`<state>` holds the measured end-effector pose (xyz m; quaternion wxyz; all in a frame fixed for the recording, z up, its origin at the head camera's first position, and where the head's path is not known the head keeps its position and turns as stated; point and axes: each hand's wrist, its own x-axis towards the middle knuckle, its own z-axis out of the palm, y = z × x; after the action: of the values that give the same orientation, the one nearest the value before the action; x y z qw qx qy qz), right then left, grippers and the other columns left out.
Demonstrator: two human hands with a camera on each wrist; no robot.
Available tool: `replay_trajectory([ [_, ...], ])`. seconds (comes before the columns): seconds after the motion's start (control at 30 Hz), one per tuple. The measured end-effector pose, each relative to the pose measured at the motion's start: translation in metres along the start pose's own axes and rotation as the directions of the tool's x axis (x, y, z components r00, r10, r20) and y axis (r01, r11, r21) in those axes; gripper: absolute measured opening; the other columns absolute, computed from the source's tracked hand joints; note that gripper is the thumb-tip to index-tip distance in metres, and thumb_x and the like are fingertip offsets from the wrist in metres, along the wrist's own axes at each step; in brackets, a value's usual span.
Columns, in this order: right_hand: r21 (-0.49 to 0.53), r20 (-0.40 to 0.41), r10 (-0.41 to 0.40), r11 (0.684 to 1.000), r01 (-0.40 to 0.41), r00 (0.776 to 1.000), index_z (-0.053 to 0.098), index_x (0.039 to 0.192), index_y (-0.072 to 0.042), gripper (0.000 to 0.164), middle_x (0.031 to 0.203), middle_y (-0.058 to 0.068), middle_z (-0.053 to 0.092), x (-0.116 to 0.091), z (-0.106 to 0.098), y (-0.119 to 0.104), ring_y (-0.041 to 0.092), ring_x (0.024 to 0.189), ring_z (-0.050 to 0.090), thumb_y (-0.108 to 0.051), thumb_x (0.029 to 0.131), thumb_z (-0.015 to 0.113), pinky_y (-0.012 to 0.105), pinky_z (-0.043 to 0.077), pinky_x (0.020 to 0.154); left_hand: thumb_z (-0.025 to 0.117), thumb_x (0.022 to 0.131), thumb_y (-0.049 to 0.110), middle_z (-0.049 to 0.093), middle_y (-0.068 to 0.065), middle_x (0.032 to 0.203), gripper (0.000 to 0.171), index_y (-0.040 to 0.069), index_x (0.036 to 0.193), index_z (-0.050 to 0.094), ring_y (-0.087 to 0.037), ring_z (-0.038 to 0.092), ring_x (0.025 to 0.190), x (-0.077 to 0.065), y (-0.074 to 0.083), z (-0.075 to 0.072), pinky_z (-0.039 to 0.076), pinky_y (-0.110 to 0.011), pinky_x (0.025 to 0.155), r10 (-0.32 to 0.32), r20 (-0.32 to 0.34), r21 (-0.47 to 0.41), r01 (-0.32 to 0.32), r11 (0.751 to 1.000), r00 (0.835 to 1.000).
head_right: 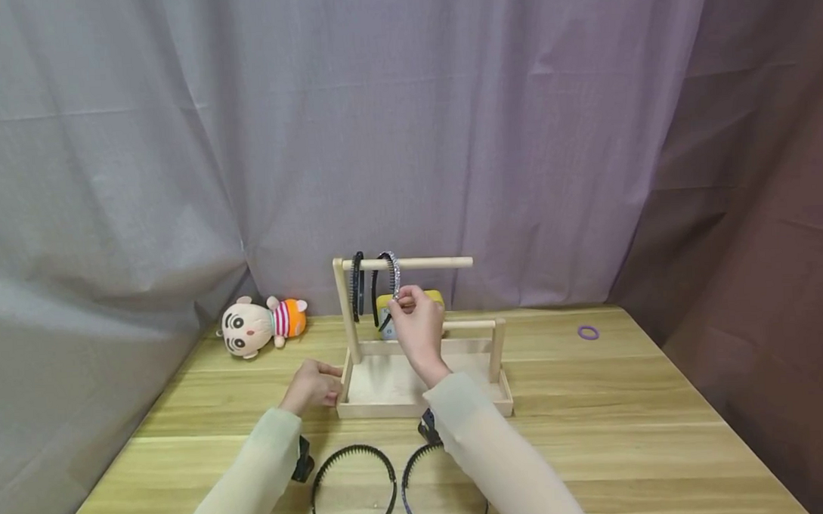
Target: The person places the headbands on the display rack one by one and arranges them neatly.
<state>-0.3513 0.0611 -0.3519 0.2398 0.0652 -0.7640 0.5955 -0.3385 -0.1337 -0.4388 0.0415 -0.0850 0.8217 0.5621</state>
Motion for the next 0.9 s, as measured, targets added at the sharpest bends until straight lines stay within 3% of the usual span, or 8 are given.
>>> replay_trajectory([
  [0.23,-0.028,0.026,-0.050,0.998,0.051,0.998,0.064,0.098,0.001,0.016,0.091,0.016,0.073,-0.001,0.003,-0.002,0.026,0.080,0.071,-0.006,0.085,0.072,0.024,0.062,0.067,0.059,0.067,-0.016,0.065,-0.015,0.079,0.042,-0.014,0.109,0.067,-0.016,0.061,0.057,0.000,0.000,0.001,0.062,-0.032,0.057,0.003,-0.009,0.002,-0.003,1.000,1.000],
  [0.37,-0.059,0.052,-0.068,0.996,0.071,0.996,0.066,0.099,0.000,0.021,0.093,0.015,0.073,-0.002,0.002,-0.004,0.027,0.084,0.072,-0.012,0.084,0.075,0.031,0.062,0.073,0.059,0.068,-0.015,0.067,-0.017,0.083,0.041,-0.013,0.109,0.067,-0.017,0.063,0.060,-0.002,0.000,-0.001,0.063,-0.033,0.058,0.006,-0.012,0.016,-0.005,1.000,1.000],
  [0.6,-0.045,0.126,0.007,0.999,-0.001,0.992,0.062,0.112,0.002,0.038,0.108,0.020,0.069,-0.007,-0.004,0.001,0.030,0.099,0.068,-0.014,0.081,0.078,0.036,0.059,0.089,0.060,0.069,-0.014,0.067,-0.018,0.085,0.039,-0.012,0.107,0.068,-0.018,0.064,0.061,-0.003,-0.001,0.001,0.062,-0.032,0.058,-0.006,-0.015,0.025,0.006,1.000,1.000],
  [0.9,-0.044,0.117,0.044,0.998,-0.039,0.992,0.059,0.115,0.003,0.043,0.110,0.020,0.067,-0.008,-0.015,0.010,0.033,0.103,0.066,-0.012,0.080,0.079,0.037,0.058,0.093,0.061,0.070,-0.014,0.067,-0.018,0.086,0.040,-0.011,0.108,0.068,-0.019,0.063,0.062,-0.001,0.001,0.001,0.062,-0.032,0.058,-0.028,-0.013,0.023,0.028,0.999,1.000],
])
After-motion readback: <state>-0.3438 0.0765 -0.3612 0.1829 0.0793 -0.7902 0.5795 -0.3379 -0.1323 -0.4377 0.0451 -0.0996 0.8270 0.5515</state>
